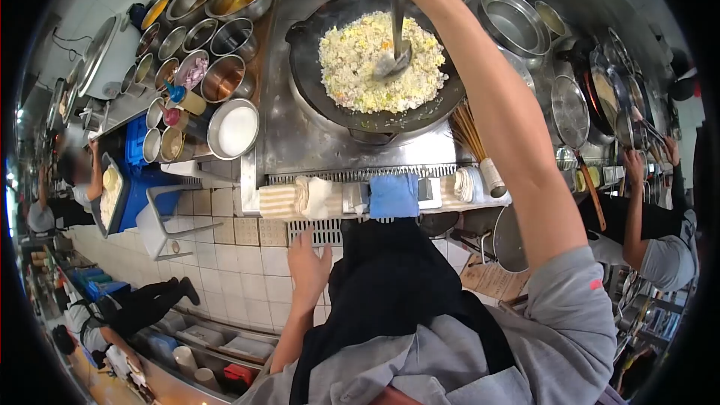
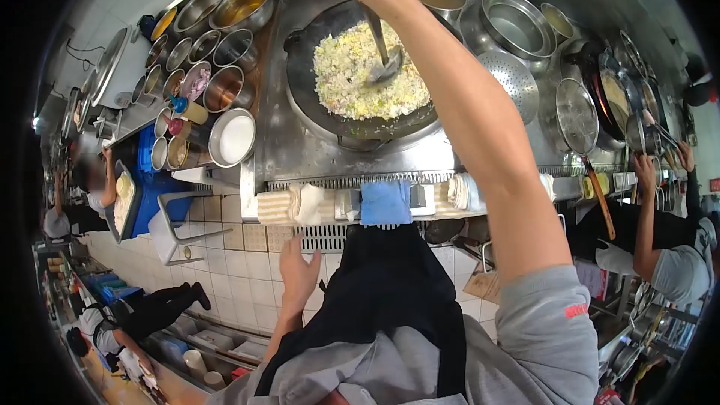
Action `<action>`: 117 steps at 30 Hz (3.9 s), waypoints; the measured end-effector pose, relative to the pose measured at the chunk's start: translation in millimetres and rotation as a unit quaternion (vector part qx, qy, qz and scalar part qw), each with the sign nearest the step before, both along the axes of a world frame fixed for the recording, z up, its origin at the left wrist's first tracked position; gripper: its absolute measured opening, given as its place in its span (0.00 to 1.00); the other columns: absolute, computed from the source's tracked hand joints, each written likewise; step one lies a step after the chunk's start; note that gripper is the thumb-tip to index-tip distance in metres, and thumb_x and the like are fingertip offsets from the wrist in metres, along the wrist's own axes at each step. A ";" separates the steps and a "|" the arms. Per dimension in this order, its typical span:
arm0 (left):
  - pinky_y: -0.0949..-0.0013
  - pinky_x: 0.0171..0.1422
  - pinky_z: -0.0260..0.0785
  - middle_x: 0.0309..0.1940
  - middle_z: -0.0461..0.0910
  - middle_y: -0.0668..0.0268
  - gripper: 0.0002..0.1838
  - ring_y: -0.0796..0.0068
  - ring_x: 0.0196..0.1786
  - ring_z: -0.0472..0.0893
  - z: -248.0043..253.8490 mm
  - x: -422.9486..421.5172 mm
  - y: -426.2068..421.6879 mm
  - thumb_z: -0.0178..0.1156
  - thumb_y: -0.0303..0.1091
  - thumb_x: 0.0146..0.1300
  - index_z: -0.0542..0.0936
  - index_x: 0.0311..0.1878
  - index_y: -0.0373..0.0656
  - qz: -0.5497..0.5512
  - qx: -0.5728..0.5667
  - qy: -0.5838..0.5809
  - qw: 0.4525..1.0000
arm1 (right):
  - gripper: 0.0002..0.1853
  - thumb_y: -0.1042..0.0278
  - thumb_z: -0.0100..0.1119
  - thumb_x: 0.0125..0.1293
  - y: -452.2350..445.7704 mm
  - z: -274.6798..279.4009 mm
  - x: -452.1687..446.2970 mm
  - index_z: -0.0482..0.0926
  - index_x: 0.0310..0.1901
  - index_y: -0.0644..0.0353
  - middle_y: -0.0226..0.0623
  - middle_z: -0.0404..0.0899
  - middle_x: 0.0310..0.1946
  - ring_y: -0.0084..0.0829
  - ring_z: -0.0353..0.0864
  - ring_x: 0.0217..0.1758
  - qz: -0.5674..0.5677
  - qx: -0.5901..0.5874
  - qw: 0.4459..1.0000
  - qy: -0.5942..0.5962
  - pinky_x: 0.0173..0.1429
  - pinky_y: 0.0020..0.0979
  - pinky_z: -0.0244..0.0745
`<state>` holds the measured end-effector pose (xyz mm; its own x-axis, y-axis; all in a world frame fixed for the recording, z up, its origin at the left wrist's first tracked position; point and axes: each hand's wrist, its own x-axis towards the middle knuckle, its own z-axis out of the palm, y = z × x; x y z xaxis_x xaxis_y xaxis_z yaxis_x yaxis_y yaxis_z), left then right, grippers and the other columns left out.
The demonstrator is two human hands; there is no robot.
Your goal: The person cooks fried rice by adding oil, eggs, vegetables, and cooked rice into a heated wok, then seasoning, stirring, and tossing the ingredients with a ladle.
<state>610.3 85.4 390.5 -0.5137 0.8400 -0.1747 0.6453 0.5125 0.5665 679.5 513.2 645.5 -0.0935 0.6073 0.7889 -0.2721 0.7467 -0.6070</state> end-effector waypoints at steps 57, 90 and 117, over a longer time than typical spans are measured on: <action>0.41 0.79 0.29 0.77 0.51 0.53 0.35 0.52 0.80 0.45 -271.7 250.5 135.1 0.43 0.37 0.64 0.54 0.76 0.41 -0.441 -0.282 0.007 0.852 | 0.21 0.59 0.53 0.69 -45.0 -58.0 126.6 0.61 0.18 0.53 0.28 0.54 0.10 0.22 0.52 0.13 0.071 -0.188 0.976 0.089 0.23 0.30 0.50; 0.56 0.54 0.71 0.42 0.81 0.57 0.16 0.51 0.49 0.80 -70.6 177.1 93.8 0.64 0.35 0.57 0.79 0.48 0.41 -0.278 0.173 -0.125 0.936 | 0.13 0.72 0.53 0.64 -25.8 -0.4 39.5 0.64 0.22 0.55 0.26 0.60 0.12 0.20 0.60 0.14 0.175 -0.107 0.979 0.009 0.20 0.28 0.57; 0.75 0.47 0.72 0.40 0.82 0.68 0.14 0.84 0.42 0.78 29.6 2.9 134.3 0.52 0.36 0.74 0.79 0.50 0.35 0.087 0.292 -0.330 0.893 | 0.17 0.77 0.58 0.63 -50.0 -77.1 58.8 0.63 0.21 0.55 0.30 0.65 0.11 0.20 0.65 0.12 0.020 -0.180 0.951 0.251 0.16 0.27 0.58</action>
<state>613.2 219.8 420.2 -0.5925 0.8042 -0.0470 0.0106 0.0661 0.9978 738.3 463.2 568.4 0.2111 0.8505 0.4818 -0.6189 0.4978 -0.6076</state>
